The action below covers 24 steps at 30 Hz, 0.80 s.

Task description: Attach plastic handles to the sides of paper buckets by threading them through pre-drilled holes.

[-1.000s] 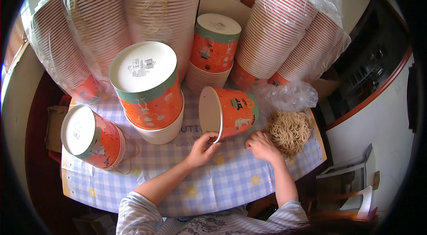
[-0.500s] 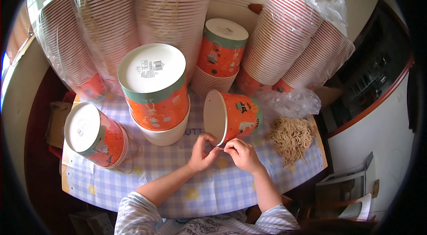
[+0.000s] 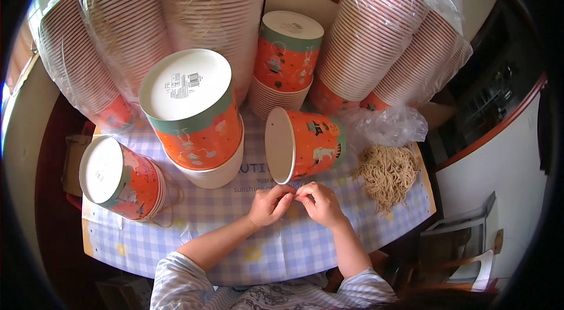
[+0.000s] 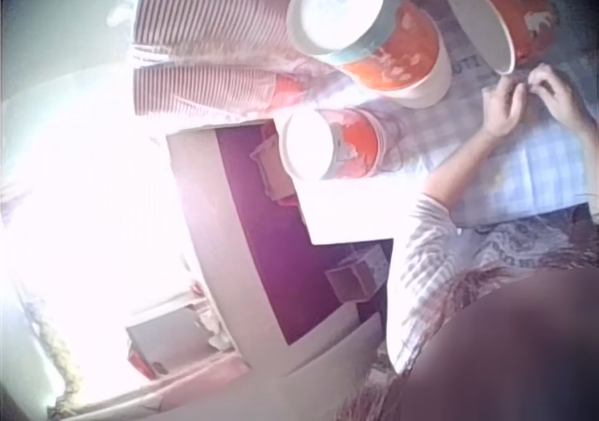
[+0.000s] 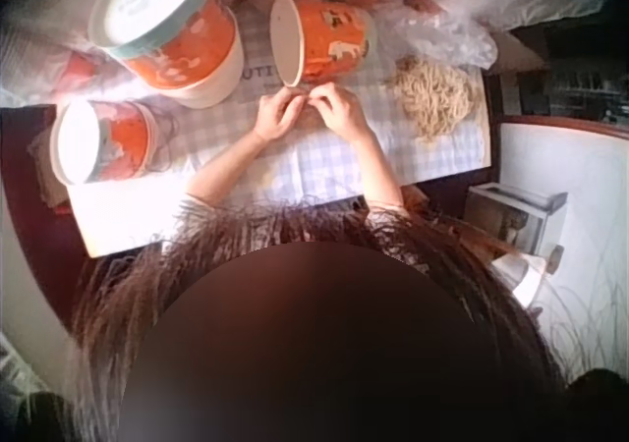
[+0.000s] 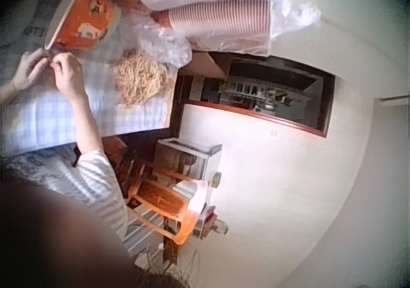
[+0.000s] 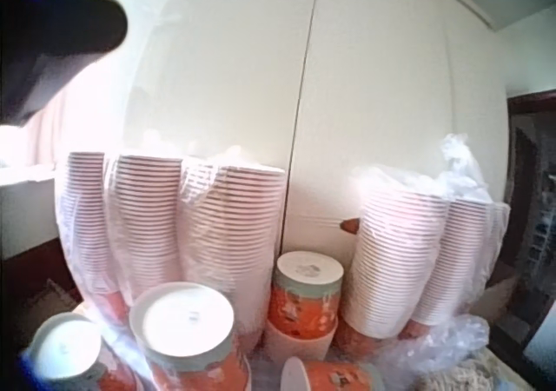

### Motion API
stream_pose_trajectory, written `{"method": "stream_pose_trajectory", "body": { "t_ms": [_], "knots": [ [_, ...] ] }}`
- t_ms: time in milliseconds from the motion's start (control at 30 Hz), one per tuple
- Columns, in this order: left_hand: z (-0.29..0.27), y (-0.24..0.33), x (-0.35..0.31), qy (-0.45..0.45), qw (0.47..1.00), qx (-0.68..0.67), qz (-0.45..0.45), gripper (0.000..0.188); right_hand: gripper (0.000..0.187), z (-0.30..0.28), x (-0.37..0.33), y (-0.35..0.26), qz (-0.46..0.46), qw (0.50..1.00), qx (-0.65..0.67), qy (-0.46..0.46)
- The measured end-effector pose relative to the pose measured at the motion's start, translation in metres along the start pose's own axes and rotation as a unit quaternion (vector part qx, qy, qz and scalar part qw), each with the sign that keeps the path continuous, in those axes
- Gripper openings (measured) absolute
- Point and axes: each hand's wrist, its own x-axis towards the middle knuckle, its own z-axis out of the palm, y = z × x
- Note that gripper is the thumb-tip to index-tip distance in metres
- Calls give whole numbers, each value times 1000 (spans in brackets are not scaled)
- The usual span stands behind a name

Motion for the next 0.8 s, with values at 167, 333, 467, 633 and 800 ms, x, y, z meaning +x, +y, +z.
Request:
{"method": "stream_pose_trajectory", "body": {
  "t_ms": [167, 333, 467, 633, 800],
  "knots": [
    [0, 2, -1, -32, 997, -39, -52, 8, 20, 1, -3, 1, 9, 1000, 5, 1],
    [0, 2, 0, -32, 997, -33, -55, 6, 19, 1, -3, 2, 10, 1000, 4, 10],
    [1, 0, -1, -29, 998, -3, -57, 8, 21, 1, -1, -1, 16, 1000, -2, 7],
    [1, -2, -1, -33, 998, 2, -53, 8, 22, -1, 2, -5, 24, 999, -23, 8],
    [1, -1, 0, -39, 998, 17, -51, 8, 17, -1, 3, -4, -16, 996, -87, 34]
  ]
}}
